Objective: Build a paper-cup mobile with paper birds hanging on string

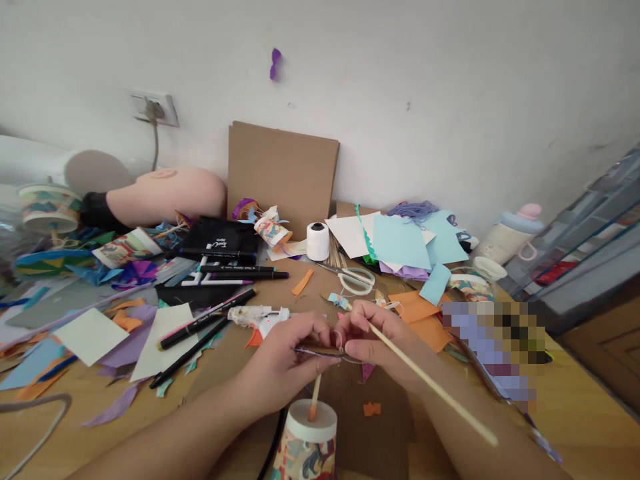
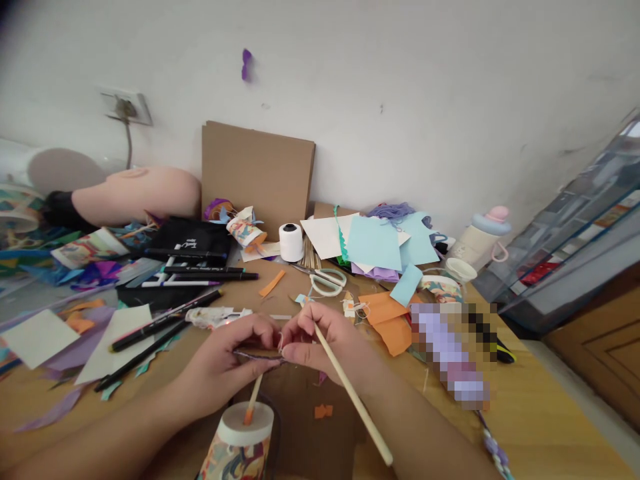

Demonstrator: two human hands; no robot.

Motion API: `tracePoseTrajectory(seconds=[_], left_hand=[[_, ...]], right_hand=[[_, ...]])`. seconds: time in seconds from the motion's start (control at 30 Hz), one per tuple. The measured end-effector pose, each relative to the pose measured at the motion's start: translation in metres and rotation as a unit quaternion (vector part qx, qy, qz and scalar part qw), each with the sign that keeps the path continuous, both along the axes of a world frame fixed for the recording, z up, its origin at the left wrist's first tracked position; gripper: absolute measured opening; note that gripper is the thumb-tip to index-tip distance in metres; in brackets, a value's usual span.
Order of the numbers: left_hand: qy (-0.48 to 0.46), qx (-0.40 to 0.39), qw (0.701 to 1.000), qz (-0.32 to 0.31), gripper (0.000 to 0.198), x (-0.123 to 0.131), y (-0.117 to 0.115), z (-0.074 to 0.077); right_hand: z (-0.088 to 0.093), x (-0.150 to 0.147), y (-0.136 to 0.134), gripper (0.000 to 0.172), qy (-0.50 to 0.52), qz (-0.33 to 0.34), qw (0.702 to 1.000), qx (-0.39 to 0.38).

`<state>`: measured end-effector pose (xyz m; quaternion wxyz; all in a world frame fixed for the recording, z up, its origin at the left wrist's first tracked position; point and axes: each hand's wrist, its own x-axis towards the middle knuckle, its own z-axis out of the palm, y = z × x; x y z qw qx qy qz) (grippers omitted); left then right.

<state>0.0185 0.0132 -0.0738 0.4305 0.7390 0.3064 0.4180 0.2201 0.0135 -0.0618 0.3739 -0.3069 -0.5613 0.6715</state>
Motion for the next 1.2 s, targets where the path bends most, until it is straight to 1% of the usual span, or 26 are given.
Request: tracePoseTrajectory(seconds=[0.1,0.23,0.37,0.47,0.6,0.67,0.73,0.83,1.03,1.13,1.2], left_hand=[[-0.007,-0.035,0.999,-0.003,0.014,0.002,-0.001,0.002],[-0.004,-0.071,0.997,0.000,0.014,0.005,0.000,0.001],[0.006,-0.089,0.996,0.009,0.013,0.006,0.000,0.000],[0.007,-0.106,0.994,0.021,0.017,0.007,0.001,0.000],[0.015,-0.104,0.993,0.048,0.030,0.009,0.000,0.000],[0.007,-0.115,0.992,0.057,0.033,0.010,0.000,0.000],[-0.004,-0.125,0.990,0.061,0.032,0.012,-0.001,0.000],[-0.015,-0.120,0.991,0.062,0.028,0.014,-0.001,-0.001],[-0.012,-0.109,0.992,0.064,0.026,0.013,0.000,-0.003],[-0.003,-0.105,0.992,0.068,0.026,0.013,0.000,-0.002],[0.010,-0.096,0.992,0.077,0.026,0.013,0.000,-0.002]], right_hand=[[0.001,0.000,0.003,0.036,0.020,0.008,0.999,-0.038],[0.003,0.002,0.006,0.036,-0.010,0.030,0.998,-0.053],[0.003,0.002,0.004,0.033,-0.058,0.015,0.997,-0.039],[0.002,-0.001,0.001,0.033,-0.056,-0.008,0.998,-0.019],[0.003,-0.006,-0.001,0.034,-0.044,-0.024,0.998,-0.024],[0.006,-0.009,-0.002,0.036,-0.042,-0.030,0.998,-0.026],[0.008,-0.012,-0.003,0.039,-0.037,-0.033,0.998,-0.026],[0.008,-0.014,-0.003,0.041,-0.019,-0.035,0.999,-0.031],[0.002,-0.014,-0.003,0.036,0.028,-0.032,0.999,-0.034],[0.000,-0.012,-0.002,0.034,0.056,-0.051,0.997,-0.024],[0.001,-0.012,-0.002,0.032,0.065,-0.080,0.994,-0.023]])
